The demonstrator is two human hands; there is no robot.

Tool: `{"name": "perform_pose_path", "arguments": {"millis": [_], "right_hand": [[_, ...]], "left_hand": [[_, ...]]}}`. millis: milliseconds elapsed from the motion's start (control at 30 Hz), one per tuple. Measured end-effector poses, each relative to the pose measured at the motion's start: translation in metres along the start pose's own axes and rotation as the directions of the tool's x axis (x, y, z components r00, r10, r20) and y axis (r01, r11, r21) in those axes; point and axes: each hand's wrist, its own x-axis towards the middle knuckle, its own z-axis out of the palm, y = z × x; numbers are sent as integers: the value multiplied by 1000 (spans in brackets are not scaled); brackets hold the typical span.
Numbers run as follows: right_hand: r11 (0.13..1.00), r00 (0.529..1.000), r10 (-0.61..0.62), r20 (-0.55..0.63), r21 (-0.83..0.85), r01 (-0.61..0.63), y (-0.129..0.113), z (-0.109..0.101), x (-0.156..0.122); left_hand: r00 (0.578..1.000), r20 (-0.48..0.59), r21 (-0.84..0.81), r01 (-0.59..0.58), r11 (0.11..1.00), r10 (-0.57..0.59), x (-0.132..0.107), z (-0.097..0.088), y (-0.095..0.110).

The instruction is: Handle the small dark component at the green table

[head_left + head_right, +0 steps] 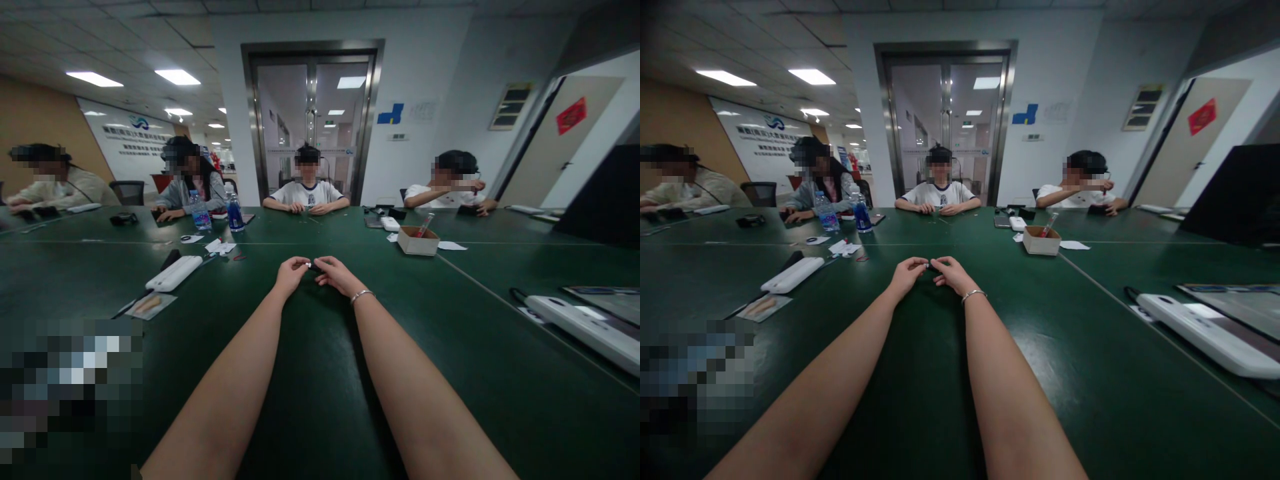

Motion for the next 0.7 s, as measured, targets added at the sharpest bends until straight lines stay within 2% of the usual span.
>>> {"name": "perform_pose_path", "arguments": {"millis": [100,200,267,433,567,700], "right_hand": [[997,1000,-5,-11,-77,4,-1,3,1],[997,998,-50,-43,-53,47,-1,4,0],[999,999,-44,-29,-33,43,0,4,0],[993,999,-35,-5,-111,35,2,3,2],[997,997,-62,43,-34,64,2,0,1],[1000,998,-17,68,-7,17,2,-2,1]], "left_hand": [[1000,7,-23,27,999,-27,0,0,1],[998,8,-32,60,998,-60,0,1,2],[997,5,-37,75,997,-75,0,1,2],[994,12,-40,108,993,-108,-1,1,3],[993,-3,-28,118,993,-118,-2,0,4],[995,7,-50,100,994,-100,-2,1,2]]}}
